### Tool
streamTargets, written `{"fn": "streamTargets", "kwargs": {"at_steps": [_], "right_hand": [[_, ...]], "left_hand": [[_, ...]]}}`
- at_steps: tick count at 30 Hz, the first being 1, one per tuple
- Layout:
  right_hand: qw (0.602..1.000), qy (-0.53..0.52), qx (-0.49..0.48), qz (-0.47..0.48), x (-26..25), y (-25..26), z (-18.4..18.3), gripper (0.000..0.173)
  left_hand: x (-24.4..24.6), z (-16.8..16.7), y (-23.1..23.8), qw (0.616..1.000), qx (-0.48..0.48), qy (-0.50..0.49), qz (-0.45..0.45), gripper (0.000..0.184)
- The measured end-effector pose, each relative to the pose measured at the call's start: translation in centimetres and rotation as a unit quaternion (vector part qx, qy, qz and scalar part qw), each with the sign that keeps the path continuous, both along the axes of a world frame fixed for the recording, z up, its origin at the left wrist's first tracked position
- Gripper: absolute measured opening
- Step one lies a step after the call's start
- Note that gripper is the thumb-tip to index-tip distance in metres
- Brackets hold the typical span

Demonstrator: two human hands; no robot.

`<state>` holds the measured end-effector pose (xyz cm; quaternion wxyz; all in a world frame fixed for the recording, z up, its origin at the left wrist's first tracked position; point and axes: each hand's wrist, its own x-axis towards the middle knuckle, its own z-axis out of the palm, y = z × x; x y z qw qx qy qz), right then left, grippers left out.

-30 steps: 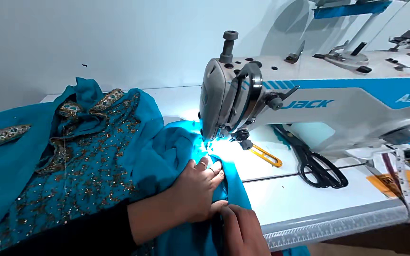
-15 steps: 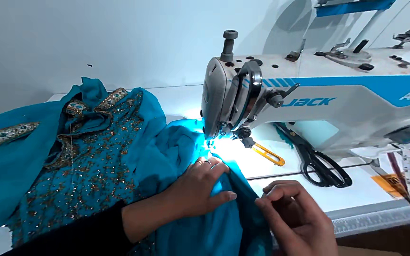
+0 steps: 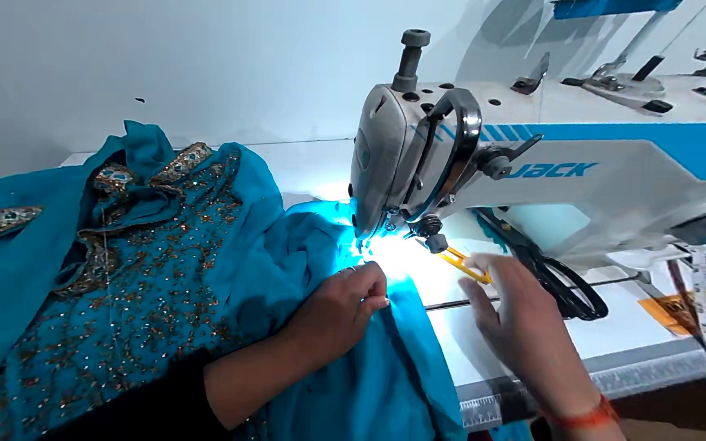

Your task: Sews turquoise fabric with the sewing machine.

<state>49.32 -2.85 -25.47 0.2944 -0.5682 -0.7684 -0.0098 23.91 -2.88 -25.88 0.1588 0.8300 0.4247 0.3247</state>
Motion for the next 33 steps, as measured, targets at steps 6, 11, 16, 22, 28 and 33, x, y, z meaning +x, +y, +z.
{"fn": "streamTargets", "kwargs": {"at_steps": [6, 11, 16, 22, 28, 33], "right_hand": [[0.996, -0.043, -0.075, -0.007, 0.4, 4.4, -0.2, 0.037], [0.997, -0.030, -0.067, 0.035, -0.1, 3.0, 1.5, 0.014], [0.982, -0.126, 0.082, 0.111, -0.6, 0.1, 3.1, 0.034], [0.964, -0.215, 0.129, 0.092, -1.8, -1.1, 2.8, 0.071], [0.958, -0.223, 0.149, 0.102, -2.9, -0.7, 3.0, 0.064], [0.954, -0.233, 0.154, 0.114, -3.6, -0.4, 3.2, 0.061]], "left_hand": [[-0.4, -0.1, 0.3, 0.999, 0.004, -0.039, 0.017, 0.010], [-0.5, 0.6, 0.0, 0.999, -0.013, -0.022, 0.034, 0.009], [-0.5, 0.8, -0.1, 0.999, 0.001, -0.022, 0.037, 0.007], [-0.4, 0.6, 0.0, 0.998, 0.019, -0.037, 0.045, 0.006], [-0.4, 0.4, 0.2, 0.998, 0.034, -0.035, 0.043, 0.007], [-0.4, 0.3, 0.2, 0.997, 0.050, -0.036, 0.044, 0.007]]}}
